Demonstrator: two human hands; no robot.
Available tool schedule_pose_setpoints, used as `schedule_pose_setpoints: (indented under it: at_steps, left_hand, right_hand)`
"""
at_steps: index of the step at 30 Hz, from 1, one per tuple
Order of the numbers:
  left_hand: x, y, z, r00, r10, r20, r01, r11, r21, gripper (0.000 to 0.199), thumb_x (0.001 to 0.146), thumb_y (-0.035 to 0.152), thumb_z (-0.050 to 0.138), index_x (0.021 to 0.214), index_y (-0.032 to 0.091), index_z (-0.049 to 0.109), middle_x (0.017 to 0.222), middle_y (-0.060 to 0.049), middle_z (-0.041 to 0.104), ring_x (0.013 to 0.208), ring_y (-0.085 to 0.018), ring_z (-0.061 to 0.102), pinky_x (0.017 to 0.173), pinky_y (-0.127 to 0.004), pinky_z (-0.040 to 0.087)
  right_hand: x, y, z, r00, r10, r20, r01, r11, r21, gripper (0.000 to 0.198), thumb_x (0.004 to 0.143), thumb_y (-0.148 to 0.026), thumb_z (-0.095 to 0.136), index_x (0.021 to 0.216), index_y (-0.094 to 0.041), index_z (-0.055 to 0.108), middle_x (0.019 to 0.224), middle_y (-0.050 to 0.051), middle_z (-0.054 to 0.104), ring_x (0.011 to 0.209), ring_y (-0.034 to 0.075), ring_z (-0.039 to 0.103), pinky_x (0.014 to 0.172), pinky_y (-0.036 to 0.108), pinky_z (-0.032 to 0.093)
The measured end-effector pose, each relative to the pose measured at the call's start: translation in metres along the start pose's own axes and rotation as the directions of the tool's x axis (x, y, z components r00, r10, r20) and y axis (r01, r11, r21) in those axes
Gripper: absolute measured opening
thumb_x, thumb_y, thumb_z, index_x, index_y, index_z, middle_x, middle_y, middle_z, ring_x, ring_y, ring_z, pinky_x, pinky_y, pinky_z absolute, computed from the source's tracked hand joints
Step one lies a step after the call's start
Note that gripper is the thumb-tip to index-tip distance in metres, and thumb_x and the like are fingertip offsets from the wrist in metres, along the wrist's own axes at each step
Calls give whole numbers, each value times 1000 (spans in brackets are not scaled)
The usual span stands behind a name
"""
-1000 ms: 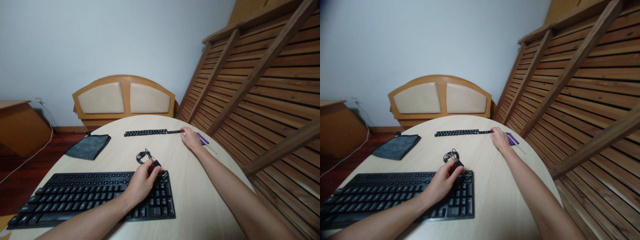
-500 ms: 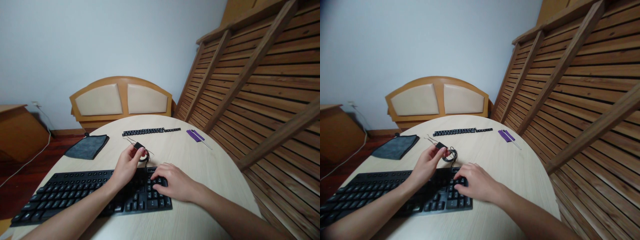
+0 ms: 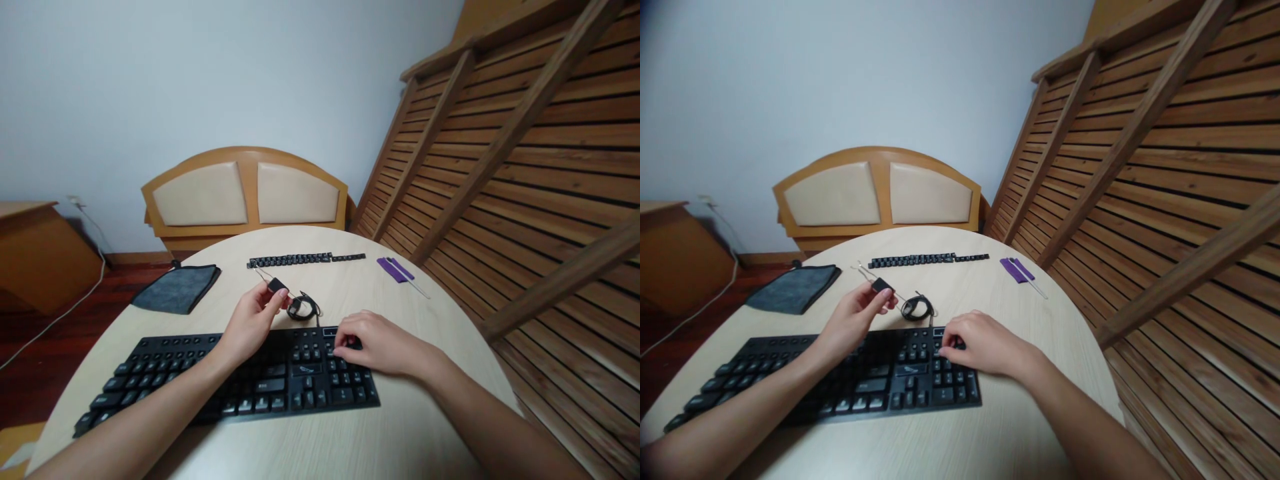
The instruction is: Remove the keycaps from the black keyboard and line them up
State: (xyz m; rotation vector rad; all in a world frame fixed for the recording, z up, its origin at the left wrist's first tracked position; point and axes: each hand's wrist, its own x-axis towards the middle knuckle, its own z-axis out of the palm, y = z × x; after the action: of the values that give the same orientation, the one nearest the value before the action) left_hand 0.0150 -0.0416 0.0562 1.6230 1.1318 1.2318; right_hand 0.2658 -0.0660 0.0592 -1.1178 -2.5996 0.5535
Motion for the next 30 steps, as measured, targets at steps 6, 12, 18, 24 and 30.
schedule_pose_setpoints:
  at_steps: [6, 12, 18, 24, 30]
  left_hand:
    - [3, 4, -8, 1000, -8, -2, 8, 1000, 20, 29, 87, 44, 58, 83, 15, 60, 77, -4, 66, 73, -17, 61, 66, -28, 47]
    - [7, 3, -11, 1000, -25, -1, 25, 999, 31, 32, 87, 46, 58, 83, 14, 60, 78, -5, 67, 72, -17, 61, 64, -28, 48]
    - [13, -15, -16, 998, -20, 65, 17, 999, 49, 32, 87, 46, 58, 85, 15, 61, 79, -5, 69, 72, -17, 62, 65, -28, 47]
    - [15, -20, -18, 996, -28, 84, 22, 997, 74, 31, 87, 45, 58, 86, 14, 63, 80, -6, 69, 71, -17, 61, 65, -29, 47]
    - [18, -19, -22, 998, -24, 65, 19, 997, 73, 32, 85, 46, 60, 84, 14, 62, 79, -5, 68, 69, -16, 60, 65, -28, 47]
  right_hand:
    - [-19, 29, -24, 965, 262, -16, -258, 938, -233, 46, 90, -49, 53, 58, -18, 64, 53, 2, 61, 50, 14, 51, 52, 27, 28]
    - [-12, 21, -19, 965, 178, -193, -231, 924, -304, 37, 90, -51, 53, 77, -19, 68, 78, 7, 70, 77, 22, 62, 69, 32, 41]
    - [-2, -4, 13, 998, -57, -35, 54, 994, -90, 92, 66, -64, 71, 144, -23, 40, 153, 13, 35, 136, 33, 36, 110, 47, 28]
    - [-2, 4, 13, 998, -41, 57, 39, 999, 20, 99, 64, -53, 76, 147, -21, 34, 146, 11, 44, 132, 31, 40, 110, 45, 28]
    - [-9, 7, -5, 990, 25, 138, -28, 999, 17, 85, 62, -49, 78, 137, -23, 48, 141, 9, 45, 126, 31, 43, 106, 42, 33]
